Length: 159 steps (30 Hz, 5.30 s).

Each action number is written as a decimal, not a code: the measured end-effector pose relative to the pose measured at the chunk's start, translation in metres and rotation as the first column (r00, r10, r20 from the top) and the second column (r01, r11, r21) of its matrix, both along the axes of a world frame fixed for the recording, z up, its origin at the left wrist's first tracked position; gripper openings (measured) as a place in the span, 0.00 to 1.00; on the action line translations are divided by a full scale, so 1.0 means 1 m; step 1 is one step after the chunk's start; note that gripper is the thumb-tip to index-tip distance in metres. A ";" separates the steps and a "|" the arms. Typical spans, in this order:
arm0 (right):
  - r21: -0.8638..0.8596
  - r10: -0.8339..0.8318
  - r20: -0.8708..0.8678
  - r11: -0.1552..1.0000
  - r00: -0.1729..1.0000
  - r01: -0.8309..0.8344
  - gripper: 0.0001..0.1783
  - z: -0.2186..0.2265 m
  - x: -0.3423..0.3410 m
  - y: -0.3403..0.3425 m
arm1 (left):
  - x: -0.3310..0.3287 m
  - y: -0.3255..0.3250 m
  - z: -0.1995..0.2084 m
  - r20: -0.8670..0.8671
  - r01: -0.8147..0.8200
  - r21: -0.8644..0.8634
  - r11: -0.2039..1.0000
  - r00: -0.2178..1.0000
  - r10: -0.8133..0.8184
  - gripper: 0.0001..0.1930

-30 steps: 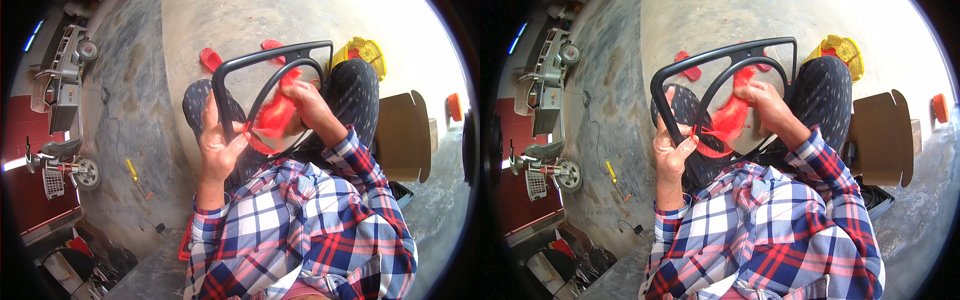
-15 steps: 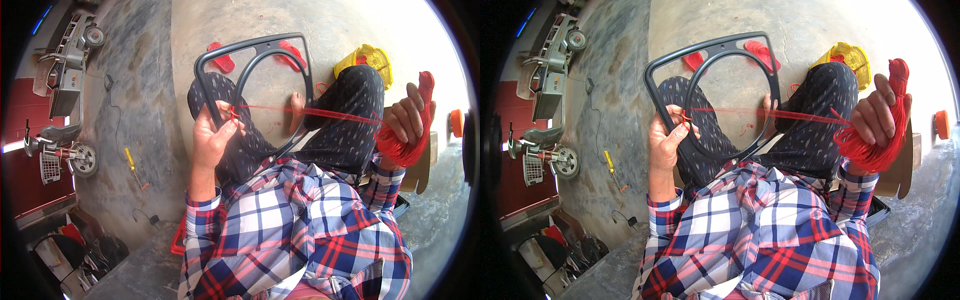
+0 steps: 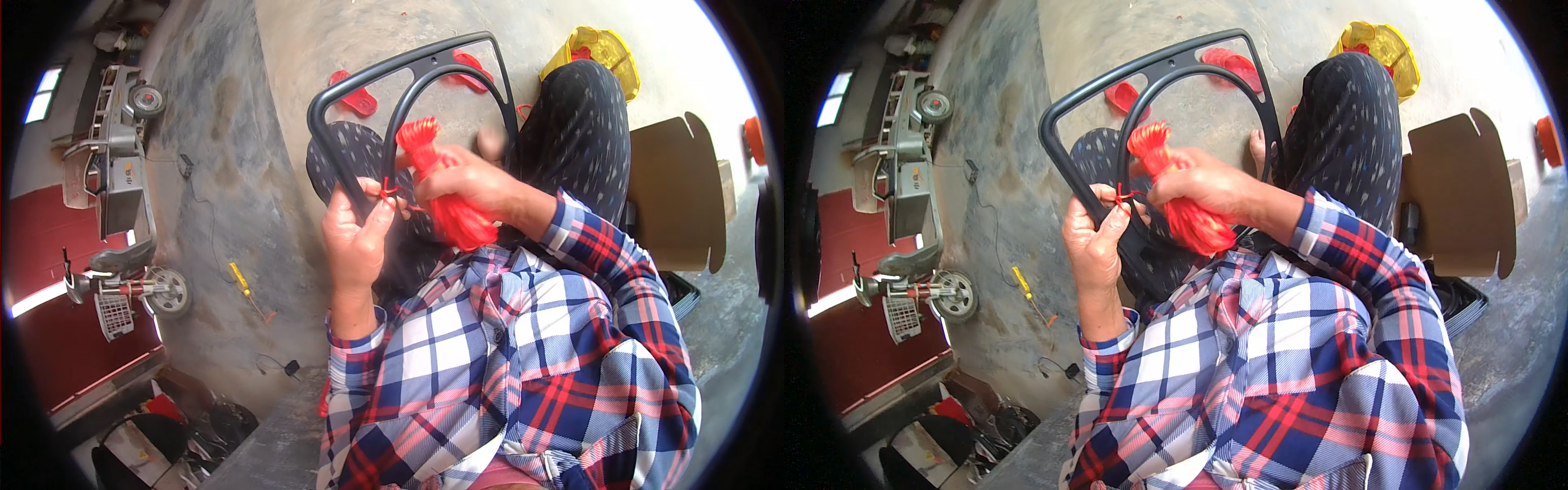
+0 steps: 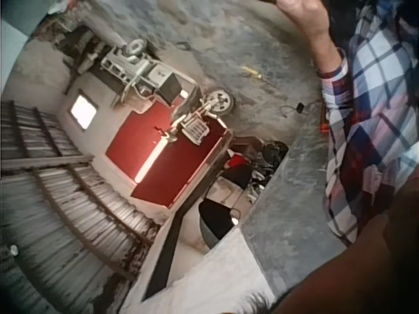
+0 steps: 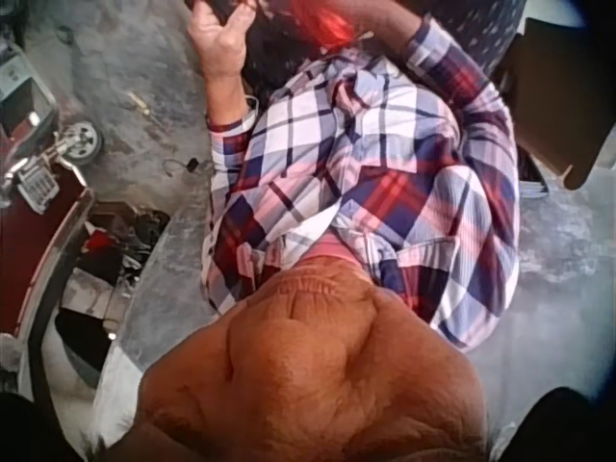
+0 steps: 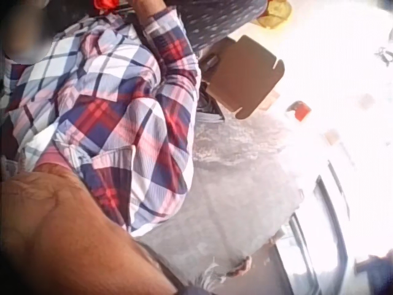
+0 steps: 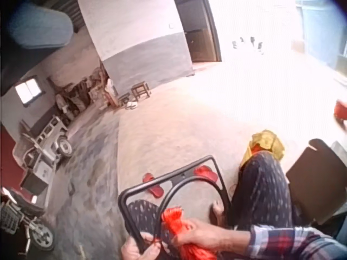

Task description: The recorder is wrapping a red plastic rope around a plastic chair or furniture frame component.

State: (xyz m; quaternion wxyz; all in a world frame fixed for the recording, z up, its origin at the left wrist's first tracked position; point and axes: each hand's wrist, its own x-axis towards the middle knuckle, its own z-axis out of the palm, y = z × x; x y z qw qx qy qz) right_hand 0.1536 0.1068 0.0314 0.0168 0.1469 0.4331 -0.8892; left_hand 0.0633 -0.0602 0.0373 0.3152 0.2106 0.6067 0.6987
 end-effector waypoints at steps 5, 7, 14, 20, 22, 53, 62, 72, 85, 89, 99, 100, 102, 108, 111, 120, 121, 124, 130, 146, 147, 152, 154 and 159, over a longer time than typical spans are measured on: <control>0.056 0.113 0.031 0.992 0.993 -0.115 0.09 -0.013 -0.010 0.005 | 0.002 -0.003 0.001 0.003 -0.016 0.037 0.999 1.000 0.016 0.08; 0.129 0.115 0.036 0.985 0.993 -0.119 0.09 0.000 -0.007 0.007 | 0.002 -0.003 0.000 0.000 -0.008 0.040 0.999 1.000 0.008 0.07; 0.191 -0.061 -0.095 0.978 0.994 0.078 0.10 -0.009 0.005 0.010 | 0.003 -0.002 0.001 0.013 0.007 0.019 1.000 1.000 -0.008 0.09; -0.260 -0.133 -0.285 0.964 0.949 0.057 0.07 -0.015 0.005 -0.003 | 0.005 -0.002 -0.005 -0.030 -0.019 0.032 0.999 0.999 0.020 0.11; -0.521 -0.146 -0.193 0.853 0.970 0.025 0.07 -0.013 0.007 -0.002 | 0.006 -0.002 -0.005 0.009 -0.007 0.050 0.999 1.000 0.007 0.11; 0.179 -0.182 -0.110 0.963 0.977 0.200 0.11 -0.009 -0.011 -0.005 | 0.023 0.010 -0.008 -0.172 0.003 -0.077 0.997 0.985 -0.016 0.16; 0.484 -0.103 -0.095 0.864 0.990 0.136 0.08 -0.026 -0.007 0.015 | 0.023 0.012 -0.009 -0.048 -0.109 -0.022 0.994 0.993 0.108 0.13; 0.558 -0.161 -0.054 0.814 0.986 0.163 0.08 -0.020 0.007 0.027 | 0.021 0.012 -0.012 -0.053 -0.124 -0.026 0.992 0.991 0.122 0.13; 0.431 -0.103 -0.272 0.876 0.957 0.217 0.09 0.050 0.020 -0.005 | 0.023 0.023 -0.008 -0.269 -0.221 -0.086 0.971 0.944 0.191 0.13; 0.520 -0.063 -0.249 0.833 0.967 0.188 0.09 0.048 0.015 -0.005 | 0.020 0.017 -0.016 -0.345 -0.219 -0.142 0.965 0.925 0.159 0.09; 0.330 -0.119 -0.338 0.914 0.934 0.236 0.11 0.044 0.015 0.012 | 0.018 0.023 -0.008 -0.250 -0.186 -0.103 0.977 0.956 0.156 0.10; 0.388 -0.212 -0.326 0.859 0.921 0.335 0.11 0.045 0.014 0.018 | 0.015 0.021 -0.008 -0.029 -0.160 -0.040 0.986 0.987 0.158 0.10; 0.450 -0.322 -0.260 0.794 0.911 0.409 0.12 0.027 0.013 0.040 | 0.010 0.015 -0.007 -0.024 -0.177 -0.024 0.984 0.984 0.177 0.09; -0.259 -0.520 0.066 0.815 0.852 0.518 0.14 -0.031 0.027 0.073 | 0.005 0.013 -0.005 0.078 -0.157 -0.047 0.987 0.984 0.160 0.05; -0.122 -0.254 -0.066 0.962 0.965 0.245 0.31 -0.002 0.023 0.048 | 0.003 0.012 -0.011 -0.115 -0.194 -0.076 0.978 0.976 0.185 0.07; 0.467 -0.067 -0.132 0.876 0.989 0.122 0.13 0.031 -0.007 0.026 | 0.012 0.027 0.002 -0.359 -0.059 0.093 0.994 0.929 0.089 0.30; 0.533 -0.022 -0.146 0.840 0.989 0.098 0.12 0.032 -0.010 0.023 | 0.009 0.027 -0.002 -0.469 -0.035 0.110 0.993 0.879 0.083 0.30; 0.131 -0.108 -0.245 0.981 0.964 0.143 0.09 0.018 -0.011 0.022 | 0.008 0.025 0.000 -0.497 -0.017 0.155 0.988 0.863 0.093 0.30; -0.401 -0.110 0.170 0.900 0.979 0.171 0.13 -0.007 -0.009 0.006 | 0.007 0.020 0.001 -0.227 0.021 0.226 0.974 0.973 0.031 0.31; 0.072 -0.327 -0.151 0.938 0.933 0.340 0.30 -0.020 0.031 0.051 | 0.001 0.010 -0.002 -0.242 -0.193 0.101 0.976 0.947 0.212 0.05; -0.026 -0.329 -0.165 0.944 0.930 0.330 0.33 -0.017 0.037 0.055 | -0.004 0.007 -0.008 -0.216 -0.190 0.096 0.977 0.954 0.207 0.05; -0.401 -0.322 -0.552 0.911 0.769 0.094 0.16 0.043 0.070 0.068 | -0.016 -0.003 -0.013 0.087 -0.143 0.070 0.987 0.987 0.137 0.05; -0.324 -0.167 -0.665 0.943 0.728 -0.080 0.16 0.050 0.086 0.095 | -0.017 -0.004 -0.015 0.198 -0.243 0.085 0.966 0.955 0.223 0.07; -0.211 -0.351 -0.555 0.937 0.754 0.280 0.17 0.066 0.104 0.098 | -0.028 -0.013 -0.021 0.249 -0.214 0.050 0.975 0.949 0.196 0.06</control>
